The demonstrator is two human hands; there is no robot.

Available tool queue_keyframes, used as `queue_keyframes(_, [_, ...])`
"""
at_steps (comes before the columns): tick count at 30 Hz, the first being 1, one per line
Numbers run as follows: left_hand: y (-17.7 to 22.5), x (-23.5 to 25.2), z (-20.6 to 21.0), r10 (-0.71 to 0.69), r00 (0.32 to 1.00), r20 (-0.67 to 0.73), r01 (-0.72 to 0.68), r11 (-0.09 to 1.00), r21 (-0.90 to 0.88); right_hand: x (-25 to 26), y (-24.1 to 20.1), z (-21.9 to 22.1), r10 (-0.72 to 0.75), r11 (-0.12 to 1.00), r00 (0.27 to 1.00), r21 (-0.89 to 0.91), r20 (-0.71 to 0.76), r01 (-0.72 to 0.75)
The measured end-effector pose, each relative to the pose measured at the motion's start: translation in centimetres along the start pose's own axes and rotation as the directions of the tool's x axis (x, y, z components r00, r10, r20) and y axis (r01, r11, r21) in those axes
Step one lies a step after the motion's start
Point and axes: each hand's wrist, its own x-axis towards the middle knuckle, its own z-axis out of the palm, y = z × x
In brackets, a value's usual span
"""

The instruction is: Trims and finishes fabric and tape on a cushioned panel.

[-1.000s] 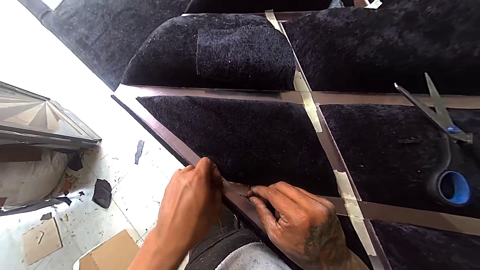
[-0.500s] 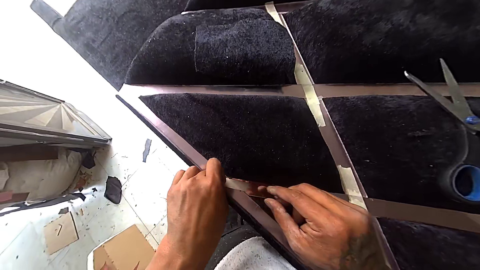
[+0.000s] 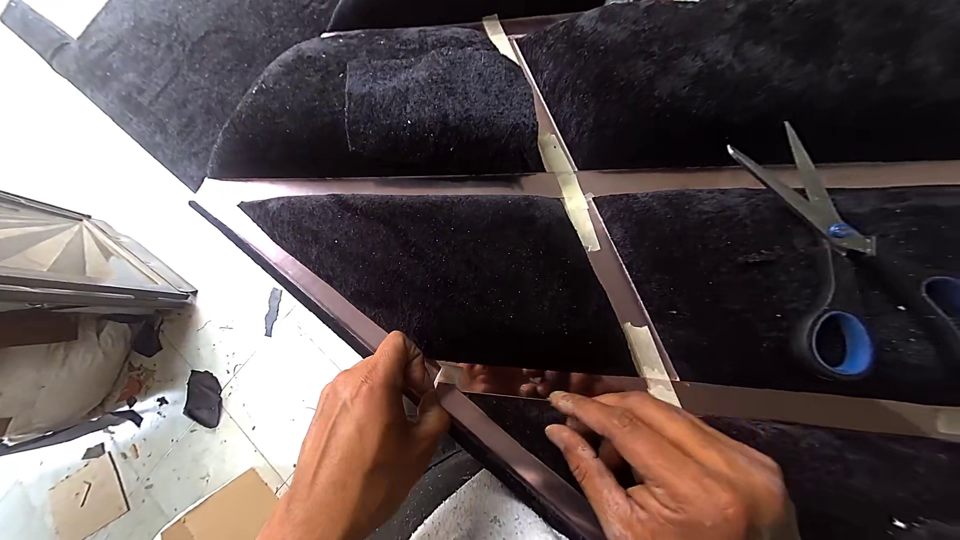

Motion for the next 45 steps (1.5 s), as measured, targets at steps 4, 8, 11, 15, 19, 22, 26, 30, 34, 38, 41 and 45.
queue_keyframes(4, [0.2,-1.1,0.7,0.049,0.999,-0.024,-0.05,0.996,-0.069,0.6,-2.0,1.7,-0.06,0.997,0.998,0.055,0.032,0.059])
queue_keyframes(8, [-0.3,-2.6,1.4,0.142,0.99,0.0,-0.137,0.954,-0.266,1.2,-2.8,4.1,-0.143,0.989,0.99,0.044,-0.009,0.144])
queue_keyframes(11, [-0.2,-3.9,1.2,0.237,0.971,0.025,-0.196,0.851,-0.487,1.4,-2.7,4.4,-0.202,0.975,0.979,0.098,0.026,0.198])
queue_keyframes(15, [-1.5,-3.9,1.0,0.232,0.968,-0.098,-0.228,0.645,-0.729,2.6,-1.8,2.0,-0.209,0.961,0.975,0.2,0.081,0.19])
queue_keyframes(19, [-3.2,-2.6,0.0,0.118,0.96,-0.253,-0.25,0.768,-0.59,7.3,-1.3,-1.0,-0.244,0.97,0.969,0.0,-0.038,0.244])
queue_keyframes(22, [-3.6,-1.9,-0.1,0.161,0.944,-0.288,-0.266,0.887,-0.378,10.6,-1.0,-1.6,-0.296,0.93,0.953,-0.246,-0.057,0.274])
queue_keyframes(26, [-3.0,-2.1,1.1,0.26,0.919,-0.295,-0.319,0.932,-0.174,11.7,-0.5,-2.3,-0.259,0.854,0.965,-0.459,0.034,0.245])
queue_keyframes(30, [-2.5,-2.5,2.8,0.285,0.916,-0.283,-0.343,0.921,-0.185,12.2,1.9,-3.5,-0.25,0.856,0.955,-0.498,-0.157,0.142])
queue_keyframes(34, [-2.3,-2.3,3.4,0.321,0.913,-0.253,-0.373,0.907,-0.197,12.6,3.1,-5.5,-0.124,0.836,0.981,-0.548,-0.149,0.022])
queue_keyframes(38, [-3.2,-2.1,3.4,0.332,0.915,-0.231,-0.377,0.908,-0.185,8.6,2.1,-8.0,-0.023,0.873,0.999,-0.487,0.048,0.043])
queue_keyframes(41, [-3.6,-1.9,3.4,0.346,0.905,-0.248,-0.384,0.914,-0.128,4.5,4.0,-7.1,0.04,0.859,0.968,-0.503,0.246,0.092])
queue_keyframes(45, [-4.0,-1.1,3.1,0.399,0.88,-0.258,-0.4,0.915,0.051,2.0,5.3,-5.1,-0.028,0.867,0.963,-0.473,0.267,0.156])
